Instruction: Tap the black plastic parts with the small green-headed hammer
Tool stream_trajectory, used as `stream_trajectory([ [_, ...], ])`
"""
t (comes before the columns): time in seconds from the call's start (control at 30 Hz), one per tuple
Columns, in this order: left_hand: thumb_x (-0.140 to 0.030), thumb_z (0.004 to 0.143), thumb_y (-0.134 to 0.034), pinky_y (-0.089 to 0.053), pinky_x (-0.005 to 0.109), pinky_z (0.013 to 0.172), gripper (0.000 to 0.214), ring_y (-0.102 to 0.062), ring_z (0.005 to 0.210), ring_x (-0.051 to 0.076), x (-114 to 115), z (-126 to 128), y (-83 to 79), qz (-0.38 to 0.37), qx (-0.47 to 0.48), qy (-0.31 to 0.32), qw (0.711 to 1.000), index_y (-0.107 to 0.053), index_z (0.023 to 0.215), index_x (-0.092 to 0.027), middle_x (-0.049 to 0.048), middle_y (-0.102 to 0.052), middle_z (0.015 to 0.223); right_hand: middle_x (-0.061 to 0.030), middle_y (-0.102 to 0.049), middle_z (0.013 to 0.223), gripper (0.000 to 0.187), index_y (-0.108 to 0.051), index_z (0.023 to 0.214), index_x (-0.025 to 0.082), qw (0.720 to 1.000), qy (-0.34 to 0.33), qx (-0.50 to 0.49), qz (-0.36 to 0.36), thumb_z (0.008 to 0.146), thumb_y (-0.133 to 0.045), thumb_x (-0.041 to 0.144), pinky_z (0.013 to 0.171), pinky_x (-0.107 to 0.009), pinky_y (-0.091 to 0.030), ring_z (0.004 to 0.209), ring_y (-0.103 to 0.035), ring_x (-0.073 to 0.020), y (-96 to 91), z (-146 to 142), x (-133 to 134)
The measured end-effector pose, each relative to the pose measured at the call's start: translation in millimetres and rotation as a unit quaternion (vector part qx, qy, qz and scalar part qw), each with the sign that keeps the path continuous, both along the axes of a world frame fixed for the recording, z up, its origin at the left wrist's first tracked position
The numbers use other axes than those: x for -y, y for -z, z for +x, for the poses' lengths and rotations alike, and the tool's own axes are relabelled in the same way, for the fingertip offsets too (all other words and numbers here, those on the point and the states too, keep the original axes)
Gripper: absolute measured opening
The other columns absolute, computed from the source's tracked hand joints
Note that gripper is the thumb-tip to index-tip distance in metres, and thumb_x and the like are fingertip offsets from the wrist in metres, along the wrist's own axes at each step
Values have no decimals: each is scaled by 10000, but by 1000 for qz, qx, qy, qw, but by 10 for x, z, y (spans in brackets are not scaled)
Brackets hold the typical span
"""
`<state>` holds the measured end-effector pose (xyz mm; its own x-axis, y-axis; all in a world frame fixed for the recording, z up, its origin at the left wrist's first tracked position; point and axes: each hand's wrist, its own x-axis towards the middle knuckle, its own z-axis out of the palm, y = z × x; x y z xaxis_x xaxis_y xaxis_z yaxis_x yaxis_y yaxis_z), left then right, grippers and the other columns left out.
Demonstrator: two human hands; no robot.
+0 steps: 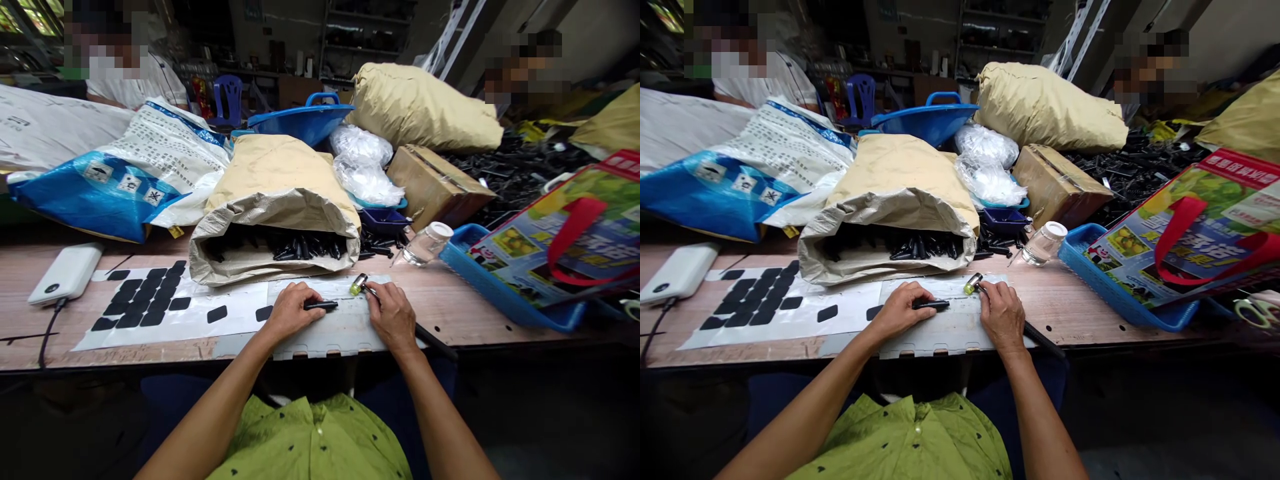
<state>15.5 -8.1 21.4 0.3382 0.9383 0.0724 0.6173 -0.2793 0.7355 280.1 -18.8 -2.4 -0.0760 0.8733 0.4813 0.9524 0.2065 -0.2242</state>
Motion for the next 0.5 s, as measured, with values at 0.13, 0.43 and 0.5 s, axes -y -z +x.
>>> stream_trajectory([
  [0.13, -282, 856, -714, -436, 329, 831, 141, -604, 951, 227, 358, -7, -171, -30, 28, 48, 998, -737, 993, -259, 24, -700, 965, -61, -650, 974, 265, -688, 1183, 234, 1000, 2, 1, -3, 987, -516, 283, 833, -336, -414, 924, -540, -223, -3, -7, 8],
  [0.43, -349, 874, -671, -461, 313, 827, 179, -682, 995, 243, 1176, 40, 29, -187, -76, 140, 969, -735, 1036, -308, 5, -759, 1029, -59, -650, 979, 264, -695, 1185, 229, 1000, 11, 9, 0, 986, -531, 286, 839, -330, -410, 925, -543, -220, 11, -12, 10],
  [0.5, -376, 900, -620, -487, 348, 869, 242, -683, 1071, 282, 1178, 65, 277, -212, -126, 106, 963, -728, 1100, -290, 43, -759, 1098, -55, -653, 984, 262, -697, 1188, 233, 1000, 12, 10, 1, 981, -543, 281, 834, -327, -410, 922, -542, -218, 10, -14, 10],
])
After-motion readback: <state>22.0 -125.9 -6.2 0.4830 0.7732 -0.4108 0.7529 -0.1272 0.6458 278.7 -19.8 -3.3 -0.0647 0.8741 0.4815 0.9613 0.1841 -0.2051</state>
